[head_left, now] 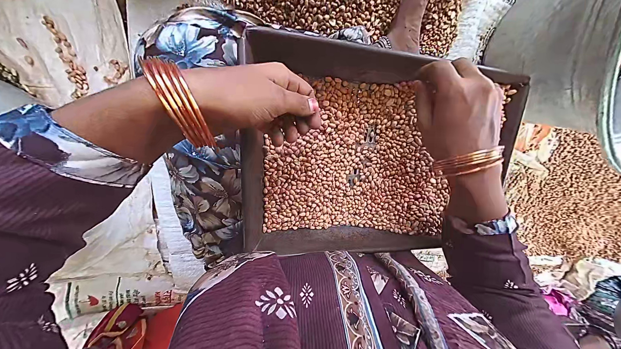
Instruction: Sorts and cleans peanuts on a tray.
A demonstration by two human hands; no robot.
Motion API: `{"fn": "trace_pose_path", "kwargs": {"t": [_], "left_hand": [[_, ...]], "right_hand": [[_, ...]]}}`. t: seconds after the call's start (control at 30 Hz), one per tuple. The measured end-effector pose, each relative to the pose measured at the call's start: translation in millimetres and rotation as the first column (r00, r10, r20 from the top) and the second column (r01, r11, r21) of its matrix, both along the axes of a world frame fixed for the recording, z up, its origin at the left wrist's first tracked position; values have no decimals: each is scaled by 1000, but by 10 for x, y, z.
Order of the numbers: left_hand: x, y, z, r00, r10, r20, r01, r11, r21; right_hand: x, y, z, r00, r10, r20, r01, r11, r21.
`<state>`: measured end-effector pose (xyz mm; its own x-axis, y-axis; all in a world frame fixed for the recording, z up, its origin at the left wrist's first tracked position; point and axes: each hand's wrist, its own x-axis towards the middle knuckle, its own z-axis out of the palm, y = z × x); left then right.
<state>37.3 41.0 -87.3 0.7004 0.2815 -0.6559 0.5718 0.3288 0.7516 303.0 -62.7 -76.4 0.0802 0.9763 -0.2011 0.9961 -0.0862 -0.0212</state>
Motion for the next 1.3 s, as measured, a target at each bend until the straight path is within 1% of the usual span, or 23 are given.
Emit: {"fn": "trace_pose_path", "kwargs": {"t": [0.07, 0.1, 0.13, 0.17, 0.2, 0.23, 0.27, 0.3, 0.37, 0.43, 0.47, 0.5, 0.53, 0.57, 0.63, 0.67, 0.7, 0.83, 0.93, 1.1, 1.17, 1.2, 1.3], "left_hand": [[-8, 56, -8, 996, 89, 13, -90, 994, 56], [-17, 89, -14, 993, 118, 18, -119, 986, 117], [-31, 117, -22, 990, 141, 20, -142, 973, 183], [-46, 136, -28, 987, 159, 21, -159, 956, 248], [-57, 148, -38, 985, 173, 26, -172, 932, 319], [-71, 162, -47, 987, 161, 15, -154, 901, 405], [-96, 184, -57, 993, 120, -11, -98, 860, 501], [-124, 200, -58, 997, 54, -53, -13, 811, 585], [-146, 177, -64, 989, -98, -110, 147, 699, 700], [-145, 104, -50, 920, -283, -271, 387, 544, 744], [-127, 23, -12, 853, -339, -398, 520, 475, 710], [-102, -84, 33, 782, -361, -508, 622, 416, 663], [-71, -197, 70, 719, -360, -594, 695, 365, 620], [-34, -298, 100, 671, -349, -654, 742, 325, 587], [21, -445, 123, 627, -317, -711, 779, 266, 568], [36, -493, 115, 618, -305, -724, 786, 242, 569], [46, -522, 100, 610, -297, -735, 793, 220, 569], [76, -569, 32, 587, -309, -748, 809, 191, 556], [88, -603, -20, 558, -326, -763, 829, 175, 531], [104, -612, -36, 546, -335, -768, 838, 206, 506], [76, -542, -10, 606, -328, -725, 795, 259, 548], [43, -472, 1, 665, -317, -676, 746, 298, 595], [-56, -114, 7, 861, -225, -455, 506, 452, 735]], "right_hand": [[-30, 112, -107, 980, -156, 125, 183, 954, -238], [-93, 161, -216, 981, -150, 127, 180, 941, -285], [-165, 164, -298, 996, -83, 38, 91, 953, -290], [-208, 140, -353, 990, 21, -140, -55, 968, -244], [-226, 125, -405, 929, 131, -347, -190, 971, -144], [-242, 130, -429, 849, 214, -483, -271, 961, -49], [-247, 147, -413, 810, 258, -526, -292, 956, 19], [-231, 150, -360, 828, 260, -497, -271, 961, 52], [-135, 122, -220, 941, 144, -305, -158, 987, -19], [-81, 80, -145, 998, -33, -50, 19, 969, -248], [-120, 39, -136, 995, -87, 43, 97, 923, -374], [-178, -38, -147, 994, -90, 55, 105, 886, -452], [-232, -152, -150, 999, -32, -32, 13, 880, -475], [-258, -253, -170, 977, 53, -205, -141, 884, -445], [-307, -305, -266, 789, 226, -572, -443, 853, -275], [-346, -291, -283, 693, 265, -670, -507, 840, -193], [-378, -266, -264, 658, 282, -698, -510, 849, -138], [-390, -178, -189, 792, 269, -547, -348, 936, -45], [-326, -161, -252, 819, 283, -498, -321, 947, 11], [-278, -152, -154, 884, 201, -422, -227, 974, -12], [-271, -113, -154, 891, 204, -405, -216, 976, 15], [-276, -81, -183, 890, 220, -399, -224, 974, 36], [-388, 42, -351, 863, 303, -404, -286, 953, 103]]}}
